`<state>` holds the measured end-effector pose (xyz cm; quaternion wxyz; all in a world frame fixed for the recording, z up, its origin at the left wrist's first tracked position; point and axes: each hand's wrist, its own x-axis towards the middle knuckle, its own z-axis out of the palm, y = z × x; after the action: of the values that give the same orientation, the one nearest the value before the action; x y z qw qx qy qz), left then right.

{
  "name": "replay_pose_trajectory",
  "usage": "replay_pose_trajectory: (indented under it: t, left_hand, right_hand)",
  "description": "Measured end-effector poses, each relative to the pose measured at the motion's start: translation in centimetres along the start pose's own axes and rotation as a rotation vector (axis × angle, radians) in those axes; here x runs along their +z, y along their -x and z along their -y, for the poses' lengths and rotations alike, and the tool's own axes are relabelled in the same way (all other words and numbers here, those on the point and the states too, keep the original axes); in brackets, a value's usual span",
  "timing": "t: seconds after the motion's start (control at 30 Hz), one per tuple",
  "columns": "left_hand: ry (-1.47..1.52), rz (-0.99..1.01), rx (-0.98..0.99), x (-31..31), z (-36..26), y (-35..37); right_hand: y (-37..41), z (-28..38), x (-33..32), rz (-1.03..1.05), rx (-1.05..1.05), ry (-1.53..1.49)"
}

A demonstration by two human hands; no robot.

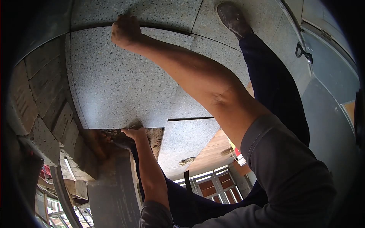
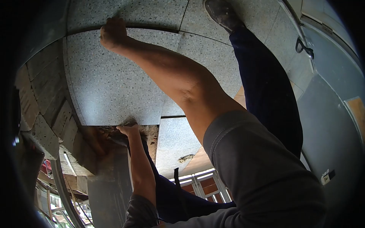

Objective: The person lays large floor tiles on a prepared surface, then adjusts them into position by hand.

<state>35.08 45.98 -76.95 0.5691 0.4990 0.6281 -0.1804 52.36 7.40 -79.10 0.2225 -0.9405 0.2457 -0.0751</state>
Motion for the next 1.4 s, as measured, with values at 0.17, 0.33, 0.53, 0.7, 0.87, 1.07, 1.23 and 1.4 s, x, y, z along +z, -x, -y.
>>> replay_pose_trajectory:
  t: [0.17, 0.33, 0.53, 0.7, 0.87, 1.07, 1.23, 1.4]
  left_hand:
    - [0.028, 0.035, 0.001, 1.3, 0.3, 1.1]
    - [0.015, 0.046, 0.010, 0.6, 1.0, -0.1]
    - [0.069, 0.139, 0.049, -0.3, 1.1, -0.5]
    - [-0.002, 0.069, 0.029, -0.7, 0.7, -0.2]
    - [-0.053, -0.022, 0.005, 2.2, -0.7, 3.6]
    - [0.030, 0.112, -0.011, 0.1, -0.2, -0.1]
    - [-0.029, 0.066, 0.020, 0.2, -0.4, -0.2]
    - [-0.039, 0.112, -0.009, -0.4, -0.7, -1.0]
  right_hand:
    - [-0.5, 0.1, 0.7, -0.067, -0.027, -0.053]
    - [-0.5, 0.4, 0.9, -0.099, -0.071, -0.075]
    - [-0.8, 1.3, 0.5, -0.113, -0.139, -0.085]
    - [-0.7, 0.7, 0.6, -0.094, -0.130, -0.103]
    - [-0.2, 0.6, 0.0, -0.063, -0.105, -0.039]
    - [0.3, 0.7, 0.7, -0.079, -0.102, 0.021]
    - [0.6, 1.1, 1.0, -0.139, -0.106, 0.025]
    - [0.8, 1.0, -0.4, -0.103, -0.075, 0.089]
